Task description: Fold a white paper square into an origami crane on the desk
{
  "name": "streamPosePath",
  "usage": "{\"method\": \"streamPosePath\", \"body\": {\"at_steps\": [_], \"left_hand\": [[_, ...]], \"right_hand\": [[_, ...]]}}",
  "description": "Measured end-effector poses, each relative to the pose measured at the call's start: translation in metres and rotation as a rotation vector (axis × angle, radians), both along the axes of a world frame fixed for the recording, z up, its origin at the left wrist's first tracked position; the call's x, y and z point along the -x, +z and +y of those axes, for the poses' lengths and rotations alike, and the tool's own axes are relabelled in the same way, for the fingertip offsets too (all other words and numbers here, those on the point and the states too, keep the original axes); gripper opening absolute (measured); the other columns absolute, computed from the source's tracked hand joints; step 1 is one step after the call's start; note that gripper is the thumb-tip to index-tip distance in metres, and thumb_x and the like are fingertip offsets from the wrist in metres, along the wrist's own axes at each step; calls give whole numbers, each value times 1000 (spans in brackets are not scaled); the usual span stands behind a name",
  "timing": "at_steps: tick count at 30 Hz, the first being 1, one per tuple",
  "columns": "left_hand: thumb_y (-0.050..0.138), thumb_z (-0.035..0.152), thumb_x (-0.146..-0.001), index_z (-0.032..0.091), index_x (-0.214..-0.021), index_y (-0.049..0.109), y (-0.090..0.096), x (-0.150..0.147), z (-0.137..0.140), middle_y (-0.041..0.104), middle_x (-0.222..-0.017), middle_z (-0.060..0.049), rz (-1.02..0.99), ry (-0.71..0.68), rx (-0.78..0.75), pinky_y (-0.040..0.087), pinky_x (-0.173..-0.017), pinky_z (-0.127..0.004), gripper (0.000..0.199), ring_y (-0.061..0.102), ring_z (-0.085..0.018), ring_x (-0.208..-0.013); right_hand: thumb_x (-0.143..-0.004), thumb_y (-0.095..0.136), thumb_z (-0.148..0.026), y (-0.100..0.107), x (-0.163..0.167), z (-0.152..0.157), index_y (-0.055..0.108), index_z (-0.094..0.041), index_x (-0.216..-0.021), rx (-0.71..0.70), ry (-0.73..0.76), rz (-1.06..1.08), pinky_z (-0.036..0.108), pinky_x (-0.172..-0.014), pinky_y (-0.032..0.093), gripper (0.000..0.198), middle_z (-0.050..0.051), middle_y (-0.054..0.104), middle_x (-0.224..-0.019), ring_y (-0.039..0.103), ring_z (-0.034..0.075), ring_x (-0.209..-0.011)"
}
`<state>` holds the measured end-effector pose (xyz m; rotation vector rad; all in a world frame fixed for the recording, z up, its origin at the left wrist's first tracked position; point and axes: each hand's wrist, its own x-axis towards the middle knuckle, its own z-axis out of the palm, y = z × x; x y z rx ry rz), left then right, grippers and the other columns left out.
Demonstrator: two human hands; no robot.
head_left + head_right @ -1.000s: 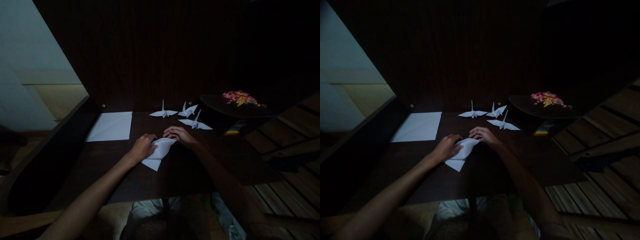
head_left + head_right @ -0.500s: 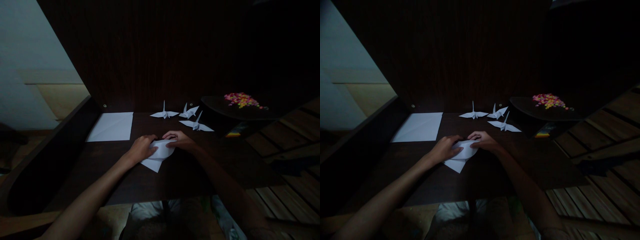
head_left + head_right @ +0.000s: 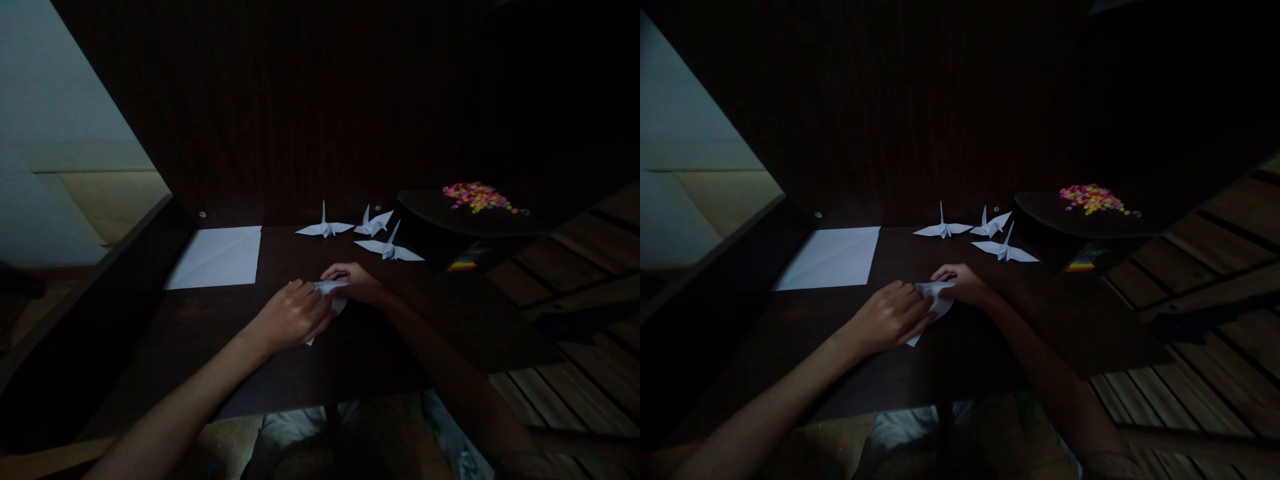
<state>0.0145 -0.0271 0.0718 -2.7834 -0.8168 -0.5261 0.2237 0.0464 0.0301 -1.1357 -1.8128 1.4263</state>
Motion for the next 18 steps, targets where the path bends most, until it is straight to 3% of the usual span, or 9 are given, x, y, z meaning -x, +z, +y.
{"method": "streamPosePath", "body": {"at_steps": [4,9,14,18], "left_hand": [[50,42,-94,14,-95,63,-9,-4,-2,66,-82,-9,86,-6,151,49,-74,-35,31,63,-22,-79],[58,38,-89,16,-96,65,-16,-1,3,66,-86,-9,90,74,262,50,-72,-33,24,64,-23,-85],[57,31,-88,17,-97,67,-23,0,7,67,-91,-10,64,105,261,48,-84,-41,20,61,-26,-94],[55,22,-87,16,-97,68,-29,3,12,68,-95,-10,0,82,291,45,-92,-41,17,59,-26,-100]], "right_hand": [[-57,75,-21,4,-1,-1,70,-14,-92,-20,15,-3,30,-71,49,36,6,70,-94,63,21,-86],[-59,75,-22,5,-1,-3,69,-14,-94,-17,30,2,30,-70,49,36,6,69,-94,63,20,-84],[-58,72,-21,5,-1,-4,68,-15,-92,6,6,26,27,-63,46,35,6,67,-93,61,19,-81],[-59,69,-18,6,-2,-4,67,-14,-94,16,-27,-12,22,-51,37,35,2,65,-80,54,12,-61]]}}
